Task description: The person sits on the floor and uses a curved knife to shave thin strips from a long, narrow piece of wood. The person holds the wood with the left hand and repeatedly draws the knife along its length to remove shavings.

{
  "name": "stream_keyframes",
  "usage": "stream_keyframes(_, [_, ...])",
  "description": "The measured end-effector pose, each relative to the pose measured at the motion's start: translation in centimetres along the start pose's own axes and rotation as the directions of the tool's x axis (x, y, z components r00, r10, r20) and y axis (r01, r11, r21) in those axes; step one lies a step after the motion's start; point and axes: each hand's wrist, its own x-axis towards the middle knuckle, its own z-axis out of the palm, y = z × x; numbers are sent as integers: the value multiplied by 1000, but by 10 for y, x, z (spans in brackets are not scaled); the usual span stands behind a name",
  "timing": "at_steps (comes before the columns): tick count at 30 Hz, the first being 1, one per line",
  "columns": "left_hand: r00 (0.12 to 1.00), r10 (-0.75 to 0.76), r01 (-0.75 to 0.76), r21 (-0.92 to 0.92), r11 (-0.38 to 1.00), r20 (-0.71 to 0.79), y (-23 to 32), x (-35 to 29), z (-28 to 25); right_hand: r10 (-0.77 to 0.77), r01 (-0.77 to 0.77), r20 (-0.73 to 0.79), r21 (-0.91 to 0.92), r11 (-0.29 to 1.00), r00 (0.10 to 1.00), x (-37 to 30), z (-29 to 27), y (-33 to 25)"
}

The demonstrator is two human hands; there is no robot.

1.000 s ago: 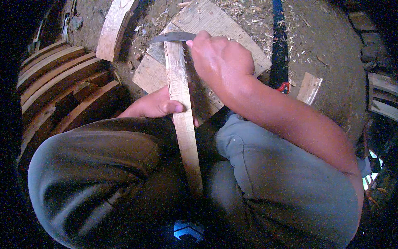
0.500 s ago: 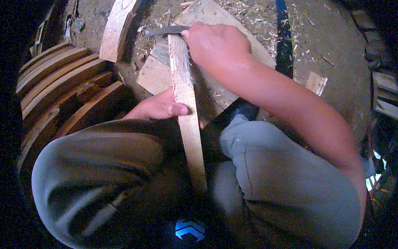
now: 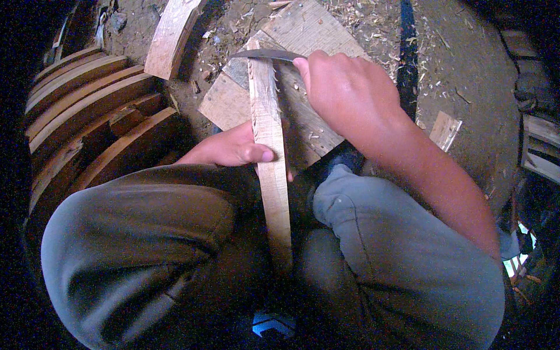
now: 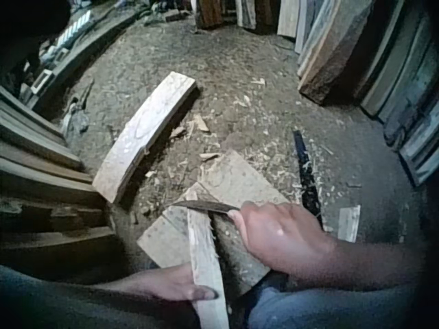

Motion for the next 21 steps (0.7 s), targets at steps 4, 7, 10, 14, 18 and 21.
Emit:
stream_keyframes(4, [1000,15,-15,8,1000,1,0,1,-1,47,-49,-17,-89,995,999,-2,6,-10])
stream_keyframes(7, [1000,11,-11,23,1000,15,1,2,-2,87,-89,-29,-104,991,996,0,11,-15])
stream_keyframes(10, [1000,5,-5,20,1000,5,1,2,-2,116,-121,-56,-114,986,992,1,18,-17])
stream_keyframes(14, [999,34,-35,19,999,13,0,2,-3,127,-131,-61,-73,989,990,3,19,-19])
stream_keyframes(18, [997,56,-57,-16,998,-51,5,-1,4,147,-150,-54,-72,986,988,6,22,-19])
stream_keyframes(21, [999,18,-18,11,1000,-35,4,-2,-2,147,-151,-69,-59,987,987,9,23,-22])
